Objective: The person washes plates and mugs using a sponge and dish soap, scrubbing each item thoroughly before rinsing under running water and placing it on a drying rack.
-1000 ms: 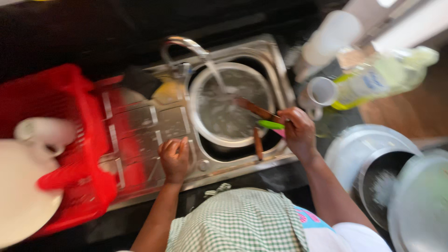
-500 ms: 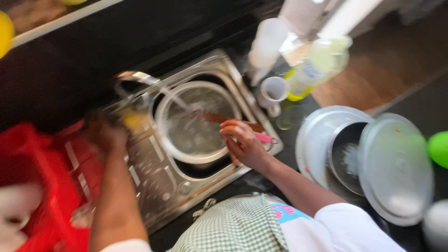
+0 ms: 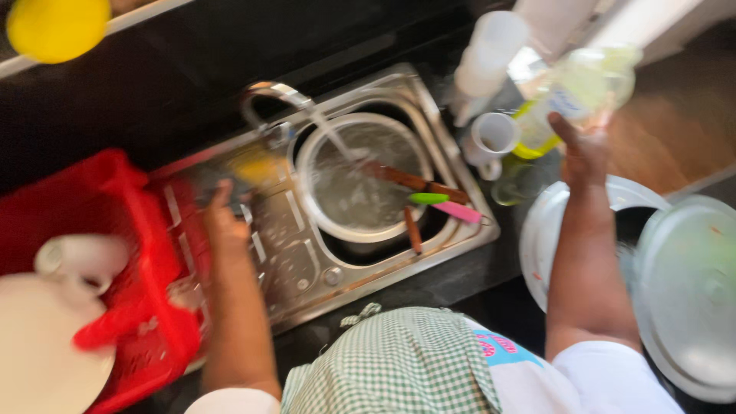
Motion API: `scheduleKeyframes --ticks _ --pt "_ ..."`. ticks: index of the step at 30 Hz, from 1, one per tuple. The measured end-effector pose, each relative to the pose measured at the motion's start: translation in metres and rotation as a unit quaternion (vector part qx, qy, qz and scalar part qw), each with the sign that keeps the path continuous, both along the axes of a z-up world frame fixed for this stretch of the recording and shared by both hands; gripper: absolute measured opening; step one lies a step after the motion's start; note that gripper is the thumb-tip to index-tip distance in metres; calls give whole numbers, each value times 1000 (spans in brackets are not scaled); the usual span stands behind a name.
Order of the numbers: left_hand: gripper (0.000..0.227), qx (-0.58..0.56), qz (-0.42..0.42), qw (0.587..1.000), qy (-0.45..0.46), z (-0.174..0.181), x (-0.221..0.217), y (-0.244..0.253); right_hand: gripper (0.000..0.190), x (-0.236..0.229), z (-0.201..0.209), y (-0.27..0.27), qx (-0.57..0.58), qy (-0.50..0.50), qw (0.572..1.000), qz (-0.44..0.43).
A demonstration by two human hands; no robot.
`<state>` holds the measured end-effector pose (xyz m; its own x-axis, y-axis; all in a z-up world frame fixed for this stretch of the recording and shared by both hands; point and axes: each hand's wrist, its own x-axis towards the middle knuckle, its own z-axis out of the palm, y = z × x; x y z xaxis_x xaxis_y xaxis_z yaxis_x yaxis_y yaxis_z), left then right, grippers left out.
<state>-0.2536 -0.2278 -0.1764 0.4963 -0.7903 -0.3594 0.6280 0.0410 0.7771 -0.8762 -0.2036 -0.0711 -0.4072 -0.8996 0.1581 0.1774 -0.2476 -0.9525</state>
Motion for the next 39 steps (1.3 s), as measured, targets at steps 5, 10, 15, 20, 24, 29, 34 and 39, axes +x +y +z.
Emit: scheduleKeyframes --ticks 5,10,15,20,24,29,34,39 --pt "31 13 -63 981 185 -19 -76 58 47 -2 -21 -24 39 35 996 -71" --pt "40 -26 -132 956 259 17 -121 100 46 -17 -17 -27 -14 138 978 -157" --pt "61 -35 -177 940 290 52 -144 113 61 -3 77 9 -199 654 706 -185" --pt "64 -34 -212 930 299 75 -182 96 53 49 158 20 -248 827 491 -117" --pt "63 -18 -228 925 303 81 -214 84 47 107 181 29 -279 899 337 -12" --pt "66 -13 -248 914 321 89 -240 80 57 128 189 28 -285 930 232 -13" --pt "65 -11 -248 907 339 76 -255 78 43 119 193 23 -311 924 221 -14" --pt "70 -25 -272 891 363 56 -259 73 27 109 183 26 -286 896 340 1"
